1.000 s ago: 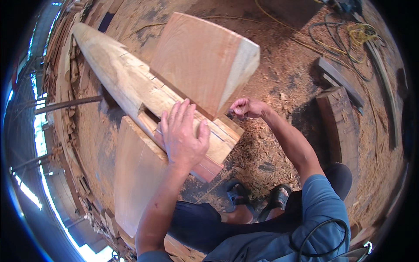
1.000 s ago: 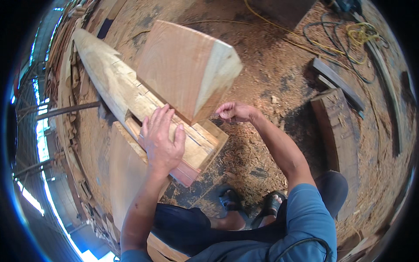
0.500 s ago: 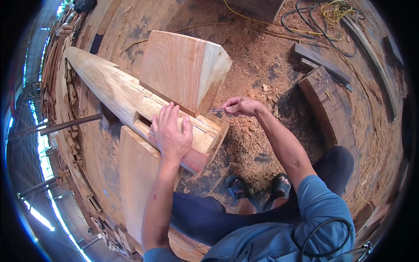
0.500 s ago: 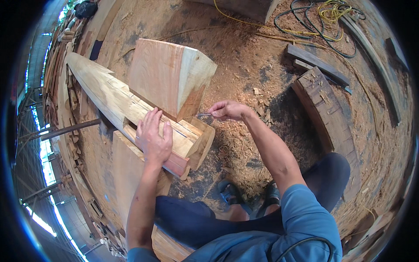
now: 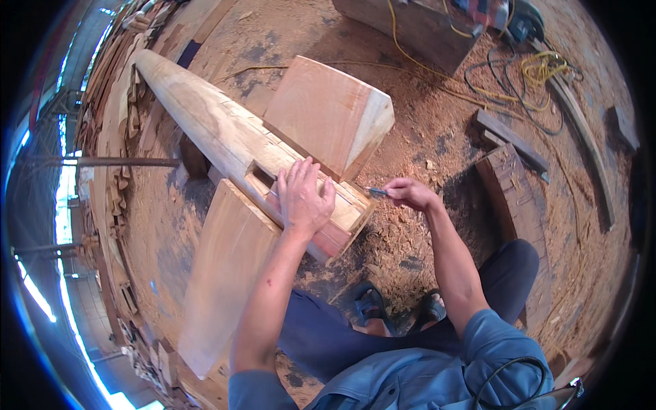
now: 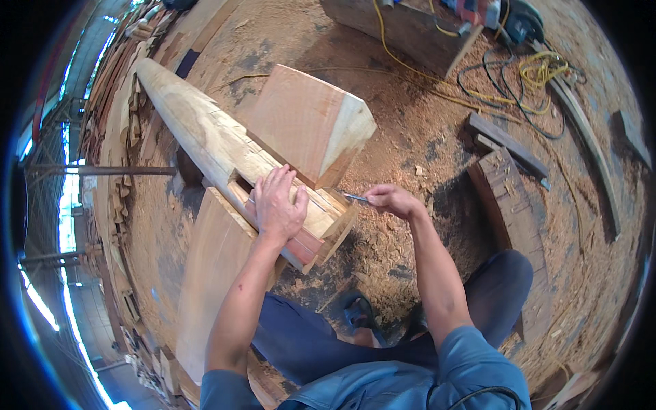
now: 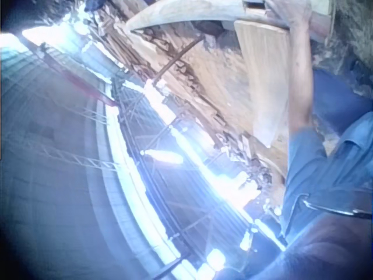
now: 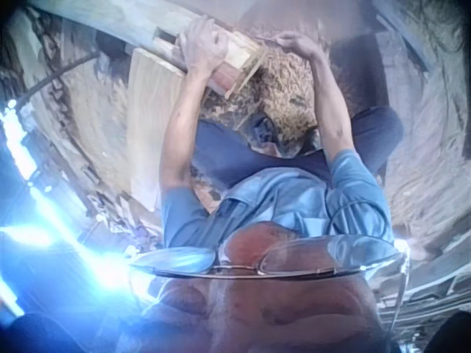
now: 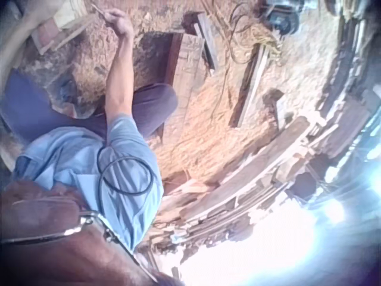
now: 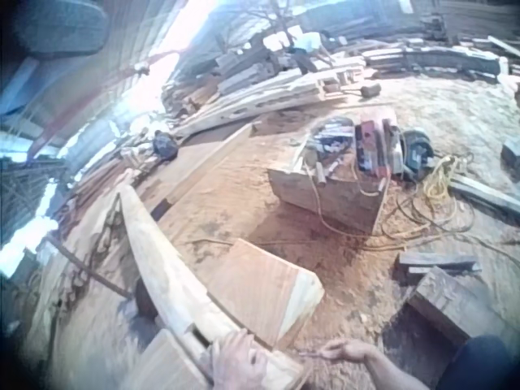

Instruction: The person aligns a smaller wooden block against a larger tapered wooden piece and uses a pen to mark cut lines on the larger piece. The person repositions the block and continues marking along the edges to guide subsequent cuts.

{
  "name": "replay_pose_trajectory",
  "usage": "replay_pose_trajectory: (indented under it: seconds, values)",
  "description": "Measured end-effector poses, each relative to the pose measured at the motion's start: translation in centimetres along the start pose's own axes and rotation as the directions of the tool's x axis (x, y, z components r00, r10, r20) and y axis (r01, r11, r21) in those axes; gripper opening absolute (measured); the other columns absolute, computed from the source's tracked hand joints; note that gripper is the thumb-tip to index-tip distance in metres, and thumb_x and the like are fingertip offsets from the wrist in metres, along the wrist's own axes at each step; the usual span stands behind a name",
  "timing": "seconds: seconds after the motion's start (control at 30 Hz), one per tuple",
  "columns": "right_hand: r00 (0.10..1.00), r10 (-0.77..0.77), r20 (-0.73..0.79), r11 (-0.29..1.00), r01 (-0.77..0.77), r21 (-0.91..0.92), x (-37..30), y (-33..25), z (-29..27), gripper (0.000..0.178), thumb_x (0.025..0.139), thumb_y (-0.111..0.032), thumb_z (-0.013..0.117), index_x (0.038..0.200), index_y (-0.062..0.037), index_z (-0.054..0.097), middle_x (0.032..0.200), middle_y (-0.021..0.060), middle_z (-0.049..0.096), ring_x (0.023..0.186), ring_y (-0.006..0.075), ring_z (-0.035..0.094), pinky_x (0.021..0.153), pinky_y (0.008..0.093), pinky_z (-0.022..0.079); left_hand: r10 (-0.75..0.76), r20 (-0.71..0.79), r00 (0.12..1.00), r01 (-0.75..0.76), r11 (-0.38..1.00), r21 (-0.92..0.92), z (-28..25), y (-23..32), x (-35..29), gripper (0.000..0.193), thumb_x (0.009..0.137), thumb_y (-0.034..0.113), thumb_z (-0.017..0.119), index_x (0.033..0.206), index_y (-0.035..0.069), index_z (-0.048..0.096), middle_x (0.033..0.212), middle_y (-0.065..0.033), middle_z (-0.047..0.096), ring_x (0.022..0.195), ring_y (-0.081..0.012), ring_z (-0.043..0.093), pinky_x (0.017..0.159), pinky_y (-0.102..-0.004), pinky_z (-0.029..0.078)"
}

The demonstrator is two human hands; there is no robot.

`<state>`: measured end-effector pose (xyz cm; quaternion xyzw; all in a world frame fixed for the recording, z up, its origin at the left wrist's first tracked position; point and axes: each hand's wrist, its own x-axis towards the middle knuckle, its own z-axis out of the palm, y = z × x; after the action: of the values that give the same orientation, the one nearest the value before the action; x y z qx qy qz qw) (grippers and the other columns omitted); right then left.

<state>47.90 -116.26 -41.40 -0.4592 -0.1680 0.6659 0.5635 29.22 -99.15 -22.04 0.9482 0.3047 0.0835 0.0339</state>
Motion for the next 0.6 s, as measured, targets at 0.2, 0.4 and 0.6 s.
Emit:
replay_pose_trajectory:
  seconds: [0.2, 0.4, 0.6]
  values:
    - [0.93, -0.254, -0.264, 0.952, 0.288, 0.099, -4.5, -8.5, 6.4, 0.009, 0.096, -0.016, 0.069, 0.094, -0.008, 0.064, 0.07, -0.0032, 0.055, 0.056, 0.0047, 0.044, 0.049, 0.0213, 0.032, -0.006, -0.101, 0.995, -0.01, 0.988, -0.156, 0.2, -0.1, -0.2, 0.035, 0.091, 0.027, 0.061, 0.111, -0.001, 0.07, 0.13, -0.0209, 0.064, 0.133, -0.0344, 0.051, 0.118, -0.0573, 0.025]
    - [0.88, -0.419, -0.224, 0.854, 0.298, -0.426, -2.7, -15.1, 14.6, 0.019, 0.095, -0.014, 0.068, 0.109, -0.0019, 0.071, 0.074, -0.0023, 0.06, 0.064, 0.0054, 0.052, 0.056, 0.0219, 0.041, -0.195, -0.413, 0.89, 0.004, 0.908, -0.419, -3.1, -4.5, -3.4, 0.023, 0.092, 0.017, 0.064, 0.107, 0.0, 0.069, 0.134, -0.0202, 0.06, 0.131, -0.0362, 0.052, 0.117, -0.0574, 0.028]
    - [0.799, -0.601, -0.019, 0.576, 0.416, -0.703, 3.0, -15.8, 18.7, 0.023, 0.096, -0.015, 0.069, 0.117, -0.0044, 0.072, 0.084, 0.0011, 0.067, 0.072, 0.0098, 0.058, 0.066, 0.0248, 0.047, -0.618, -0.241, 0.749, 0.625, 0.779, -0.056, -6.1, -18.4, -10.3, 0.052, 0.101, 0.038, 0.052, 0.14, 0.004, 0.051, 0.153, -0.0221, 0.041, 0.146, -0.0391, 0.032, 0.119, -0.0612, 0.019]
